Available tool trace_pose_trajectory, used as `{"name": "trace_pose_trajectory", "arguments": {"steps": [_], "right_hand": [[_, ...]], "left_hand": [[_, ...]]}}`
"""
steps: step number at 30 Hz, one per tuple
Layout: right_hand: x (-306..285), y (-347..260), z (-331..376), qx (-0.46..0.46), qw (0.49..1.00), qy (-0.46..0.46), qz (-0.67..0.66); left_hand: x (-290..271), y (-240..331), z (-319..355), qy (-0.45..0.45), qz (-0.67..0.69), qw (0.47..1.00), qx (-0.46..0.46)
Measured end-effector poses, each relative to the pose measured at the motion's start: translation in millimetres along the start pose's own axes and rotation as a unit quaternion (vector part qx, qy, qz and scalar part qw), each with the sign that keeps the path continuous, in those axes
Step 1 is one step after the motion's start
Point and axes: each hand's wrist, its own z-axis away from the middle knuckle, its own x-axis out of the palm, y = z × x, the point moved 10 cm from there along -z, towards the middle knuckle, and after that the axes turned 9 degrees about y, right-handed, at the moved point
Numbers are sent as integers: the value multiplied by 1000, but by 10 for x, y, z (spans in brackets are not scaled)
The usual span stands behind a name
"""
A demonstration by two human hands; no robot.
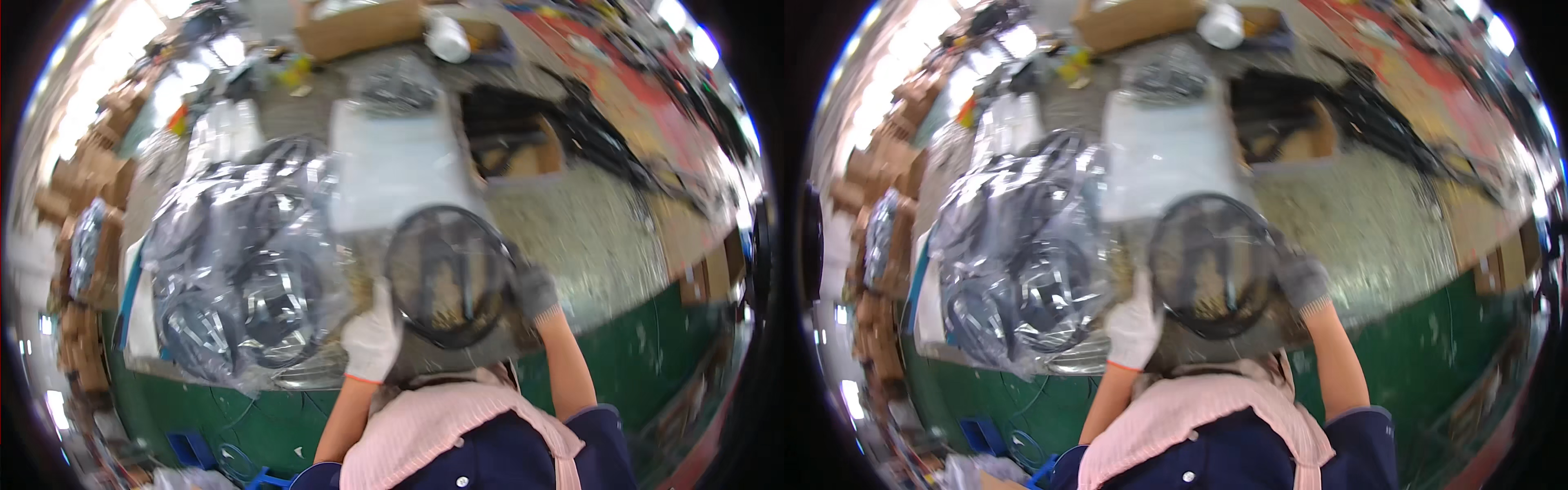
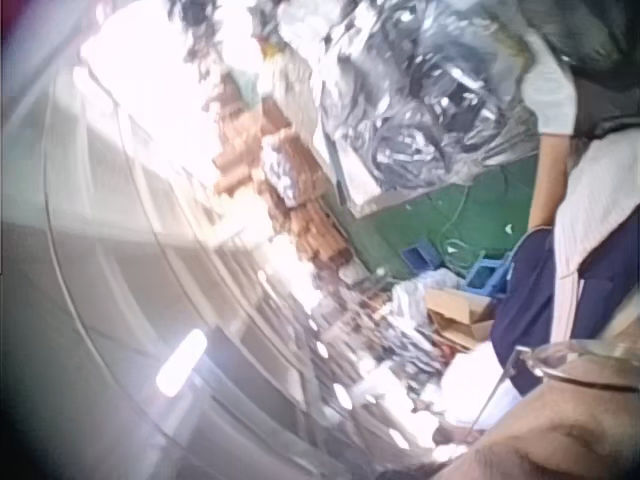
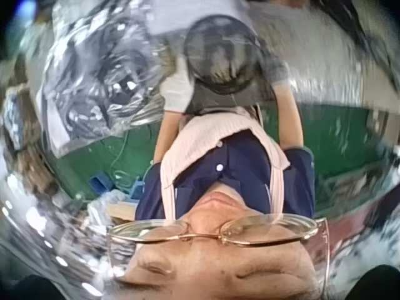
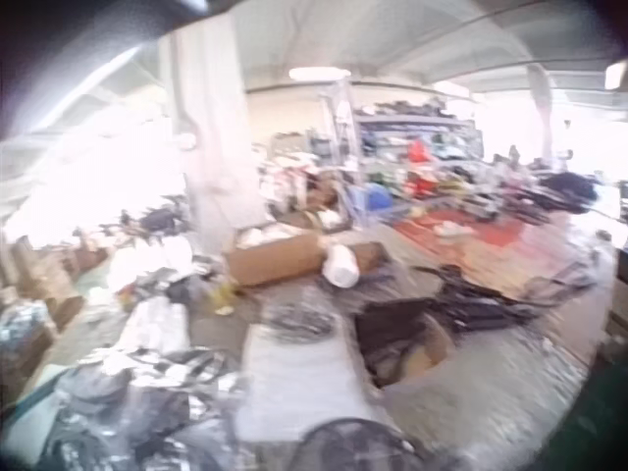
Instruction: The person packs welding cables with electrode holders and chipping hammer brushes into plastic bags by hand and places the packaged sets onto a stack.
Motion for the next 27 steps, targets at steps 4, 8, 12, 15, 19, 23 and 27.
{"name": "trace_pose_trajectory", "arguments": {"steps": [4, 8, 12, 15, 19, 23, 27], "right_hand": [[-118, -219, 994, -68, 994, 78, 29], [-535, -270, 1304, -105, 992, 76, 0], [-827, 180, 1374, 53, 996, 31, -68], [-2474, -5, 849, -59, 919, 375, -106], [-2655, 207, -777, 97, 863, 197, -455], [-3006, -141, -2114, -81, 755, 207, -618], [-3323, -801, -2352, -149, 713, 219, -649]], "left_hand": [[211, 215, 606, -100, 195, 972, 86], [-108, 198, 763, -125, 321, 937, 59], [-615, 423, 273, -75, 556, 827, 46], [-1703, 434, -87, 124, 611, 760, 184], [-2089, -106, -1002, 70, 735, 674, -19], [-2771, -715, -1624, 223, 610, 760, -5], [-3693, -962, -1296, 412, 332, 847, -50]]}}
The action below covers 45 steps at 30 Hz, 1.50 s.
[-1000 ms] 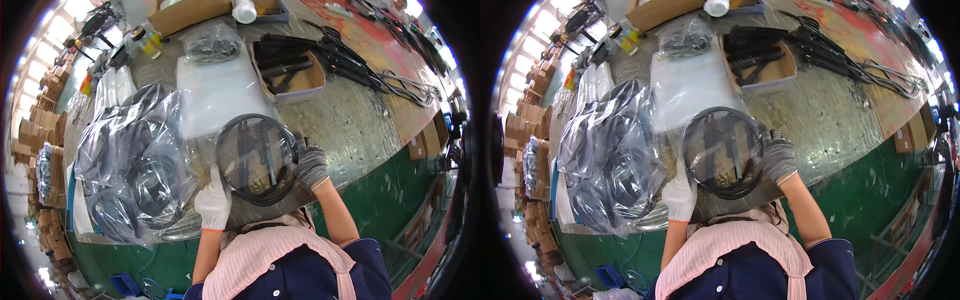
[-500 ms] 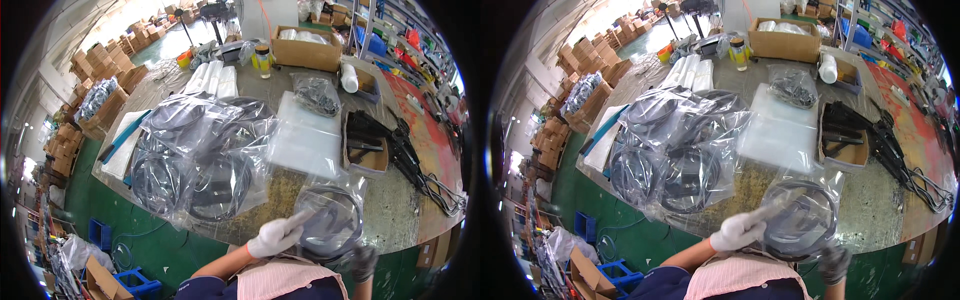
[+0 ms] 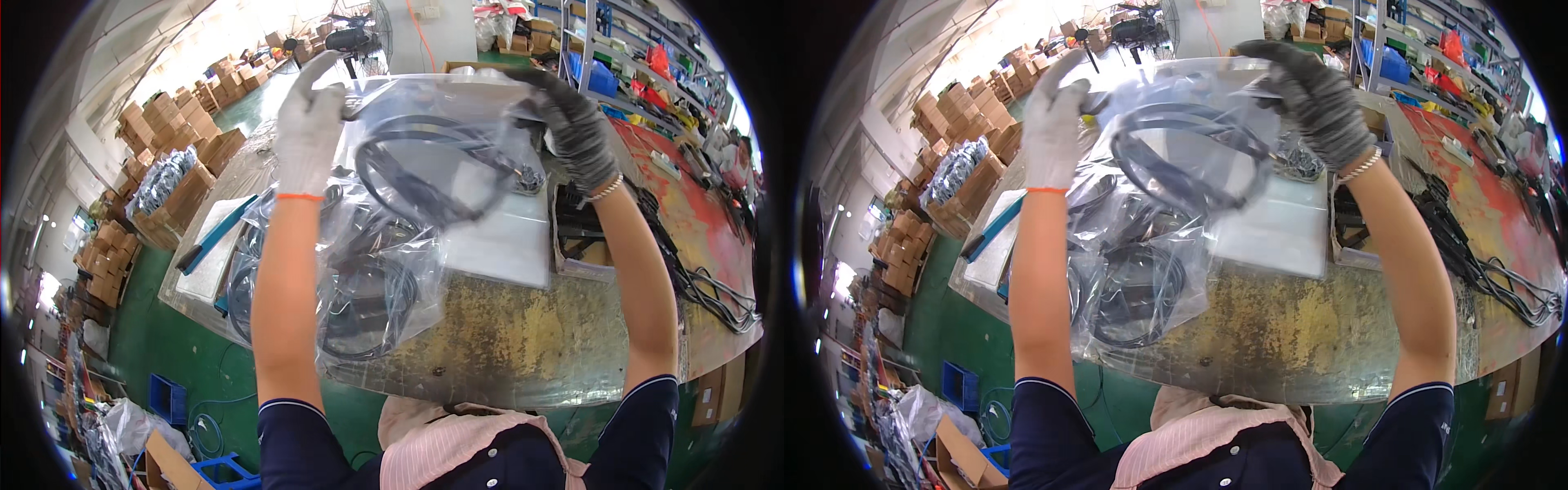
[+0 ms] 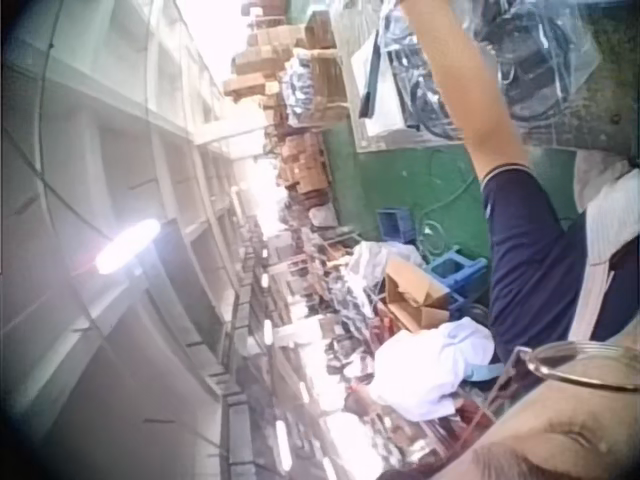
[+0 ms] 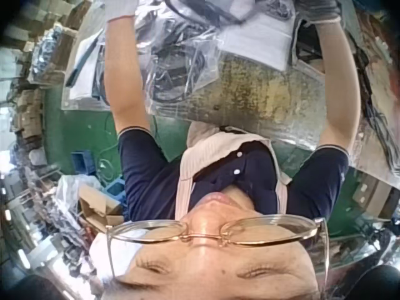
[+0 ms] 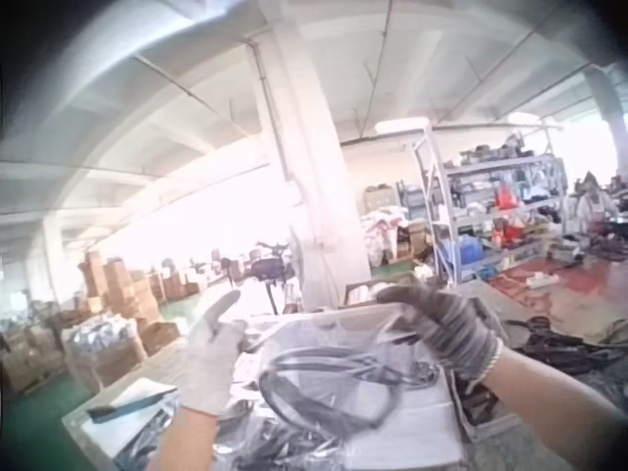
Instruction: The person packs welding cables with electrode holders and chipping hammer brushes into plastic bags by hand and places the packaged sets onto a stack.
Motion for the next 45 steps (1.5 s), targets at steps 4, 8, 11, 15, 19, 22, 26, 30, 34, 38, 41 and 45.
{"name": "trace_pose_trajectory", "arguments": {"steps": [4, 8, 11, 15, 19, 22, 26, 30, 34, 38, 41, 45], "right_hand": [[560, 170, 307, -205, 939, -105, 257], [769, 995, 1163, -47, 833, -311, 454], [237, 1181, 1799, -97, 823, -318, 460], [-2363, 1776, 2690, 100, 861, -40, 498], [-4000, 1617, 2960, 144, 753, 223, 602], [-4994, 2353, 3407, 332, 508, 142, 782], [-5164, 2071, 3671, 472, 498, 132, 716], [-5205, 2057, 3399, 362, 530, 151, 752], [-5066, 2235, 2864, 360, 581, 131, 718], [-5019, 2275, 2916, 365, 579, 137, 716], [-5084, 2176, 3246, 337, 568, 147, 736], [-4941, 1824, 3893, 333, 598, 82, 725]], "left_hand": [[-173, -687, 24, -26, -20, 999, 0], [-520, -1828, 638, -42, -364, 930, 12], [-585, -2327, 1272, -165, -428, 887, -46], [-119, -1510, 1792, -100, -369, 917, 113], [-778, -1532, 2281, -25, -413, 909, -37], [-805, -1680, 2394, -21, -233, 971, -42], [-624, -1292, 2345, -41, -303, 950, -59], [-286, -903, 2088, -49, -307, 950, -14], [42, -830, 2005, -87, -294, 948, 84], [290, -559, 2050, -106, -299, 926, 206], [371, -499, 2133, -140, -298, 919, 218], [378, -338, 2224, -140, -288, 924, 210]]}}
